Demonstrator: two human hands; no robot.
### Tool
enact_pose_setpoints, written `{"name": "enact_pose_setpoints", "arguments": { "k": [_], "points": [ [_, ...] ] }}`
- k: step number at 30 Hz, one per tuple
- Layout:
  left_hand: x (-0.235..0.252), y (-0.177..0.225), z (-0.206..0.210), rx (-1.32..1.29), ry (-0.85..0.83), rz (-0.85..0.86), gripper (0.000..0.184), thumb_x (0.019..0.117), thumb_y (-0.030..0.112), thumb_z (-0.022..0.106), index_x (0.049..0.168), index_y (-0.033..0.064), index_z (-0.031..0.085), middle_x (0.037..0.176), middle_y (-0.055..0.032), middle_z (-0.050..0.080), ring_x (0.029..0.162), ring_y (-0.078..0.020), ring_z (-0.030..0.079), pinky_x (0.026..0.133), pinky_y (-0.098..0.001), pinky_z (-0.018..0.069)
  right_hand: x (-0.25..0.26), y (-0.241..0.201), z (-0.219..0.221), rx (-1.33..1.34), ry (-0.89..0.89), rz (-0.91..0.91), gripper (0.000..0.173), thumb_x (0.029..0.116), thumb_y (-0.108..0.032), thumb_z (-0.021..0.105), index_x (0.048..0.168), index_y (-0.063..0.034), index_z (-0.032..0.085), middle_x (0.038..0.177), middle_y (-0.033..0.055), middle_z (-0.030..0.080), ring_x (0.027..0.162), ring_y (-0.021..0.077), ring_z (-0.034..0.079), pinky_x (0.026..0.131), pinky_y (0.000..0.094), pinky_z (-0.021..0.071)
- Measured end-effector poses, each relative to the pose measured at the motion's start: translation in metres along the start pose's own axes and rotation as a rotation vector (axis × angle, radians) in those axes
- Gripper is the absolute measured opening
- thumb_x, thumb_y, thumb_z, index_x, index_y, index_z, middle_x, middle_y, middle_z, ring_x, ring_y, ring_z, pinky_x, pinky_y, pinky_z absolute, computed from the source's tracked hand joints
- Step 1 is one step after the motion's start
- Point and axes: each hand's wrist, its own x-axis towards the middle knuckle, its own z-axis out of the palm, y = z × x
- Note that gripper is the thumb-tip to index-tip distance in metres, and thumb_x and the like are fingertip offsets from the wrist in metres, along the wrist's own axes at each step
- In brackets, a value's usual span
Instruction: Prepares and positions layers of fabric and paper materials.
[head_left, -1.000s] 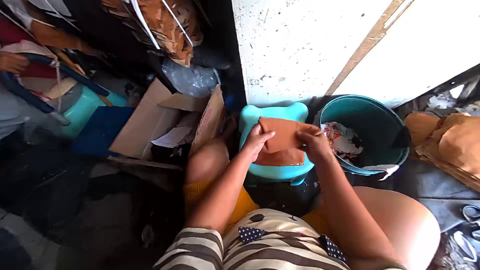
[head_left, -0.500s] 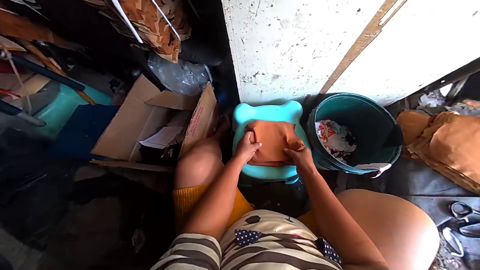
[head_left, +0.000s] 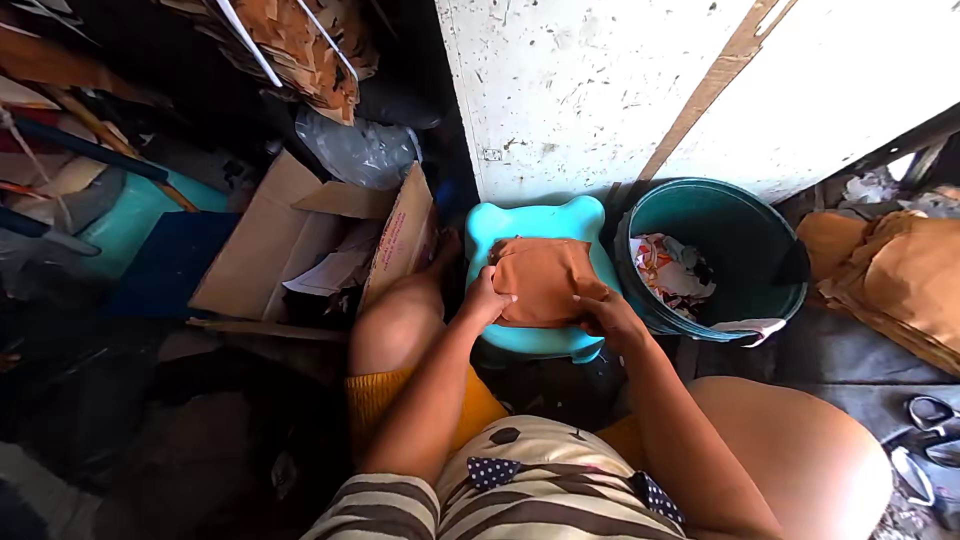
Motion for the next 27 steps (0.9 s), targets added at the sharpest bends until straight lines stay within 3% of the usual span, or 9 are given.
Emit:
{"name": "enact_pose_setpoints", "arguments": {
  "k": [4,9,13,15,17,20,23,25,27],
  "points": [
    [-0.006,0.007,-0.002,-0.02,-0.016,-0.031,0.077,0.0903,0.005,0.076,0.154,0.0099,0.032,0.124,-0.0233,0.063,0.089,-0.0285,0.071,0.077,-0.0421,0.0608,0.001,0.004,-0.004,-0.023,-0.016,-0.001,0.035,0.0951,-0.01,0.071,0.124,-0.0017,0.055,0.078,0.0084,0.063,0.05,0.0101,0.053,0.043,0.0227,0.0433],
    [-0.008,0.008,-0.002,0.024,-0.04,-0.05,0.085,0.09,0.004,0.076,0.158,0.0133,0.026,0.129,-0.0242,0.061,0.088,-0.0287,0.073,0.076,-0.0414,0.063,-0.001,0.006,-0.007,-0.079,0.005,0.025,0.026,0.1023,-0.02,0.064,0.12,-0.0008,0.059,0.075,0.0074,0.064,0.048,0.0103,0.054,0.043,0.0229,0.0443],
    [-0.008,0.008,-0.004,0.166,-0.036,-0.046,0.088,0.0905,0.006,0.076,0.16,0.0135,0.023,0.127,-0.0242,0.061,0.086,-0.0298,0.071,0.074,-0.0426,0.0615,-0.001,0.008,-0.012,-0.186,0.018,0.016,0.029,0.0988,-0.015,0.068,0.122,0.0,0.059,0.08,0.0081,0.064,0.051,0.0103,0.053,0.046,0.0239,0.045],
    [-0.008,0.009,-0.007,0.261,0.005,-0.004,0.085,0.0905,0.009,0.077,0.159,0.0103,0.026,0.128,-0.0246,0.06,0.093,-0.0326,0.07,0.08,-0.0465,0.0604,-0.002,0.008,-0.013,-0.252,0.048,0.009,0.03,0.0992,-0.02,0.068,0.121,-0.0002,0.06,0.081,0.0087,0.063,0.053,0.0111,0.053,0.048,0.0252,0.0456],
    [-0.014,0.015,-0.009,0.343,0.102,0.081,0.077,0.0912,0.011,0.075,0.156,0.0059,0.035,0.138,-0.026,0.054,0.118,-0.0393,0.061,0.099,-0.0544,0.0519,-0.003,0.006,-0.015,-0.375,0.103,-0.008,0.034,0.1019,-0.03,0.065,0.118,-0.0005,0.061,0.084,0.0095,0.064,0.057,0.0129,0.056,0.053,0.0279,0.0491],
    [-0.013,0.023,-0.001,0.382,0.258,0.349,0.054,0.0936,0.009,0.071,0.145,0.0054,0.053,0.144,-0.0234,0.052,0.132,-0.0397,0.052,0.109,-0.0543,0.045,0.0,0.0,-0.015,-0.547,0.193,-0.074,0.045,0.1048,-0.04,0.058,0.12,0.0016,0.065,0.107,0.0212,0.067,0.088,0.0298,0.067,0.082,0.0484,0.0547],
    [0.004,0.024,0.023,0.534,0.189,0.654,0.037,0.1009,0.018,0.062,0.135,0.0044,0.063,0.147,-0.02,0.053,0.14,-0.0382,0.046,0.118,-0.0546,0.0352,0.005,-0.009,-0.01,-0.634,0.234,-0.103,0.042,0.1055,-0.037,0.057,0.123,-0.0001,0.066,0.117,0.0232,0.068,0.112,0.0359,0.065,0.099,0.0555,0.0486],
    [0.017,0.02,0.044,0.72,0.107,0.767,0.041,0.104,0.03,0.057,0.141,0.0114,0.062,0.154,-0.0155,0.049,0.148,-0.0357,0.038,0.123,-0.0569,0.0255,0.008,-0.013,-0.005,-0.681,0.248,-0.129,0.033,0.1023,-0.026,0.063,0.123,-0.0001,0.066,0.118,0.0228,0.068,0.117,0.0368,0.063,0.102,0.0557,0.0472],
    [0.024,0.016,0.057,0.887,0.017,0.73,0.054,0.1078,0.045,0.045,0.156,0.0201,0.045,0.167,-0.0105,0.031,0.157,-0.0339,0.019,0.124,-0.0619,0.009,0.008,-0.016,-0.003,-0.715,0.282,-0.144,0.029,0.0987,-0.017,0.065,0.123,-0.0011,0.065,0.118,0.0215,0.068,0.117,0.0367,0.064,0.101,0.0552,0.0482]
  ]
}}
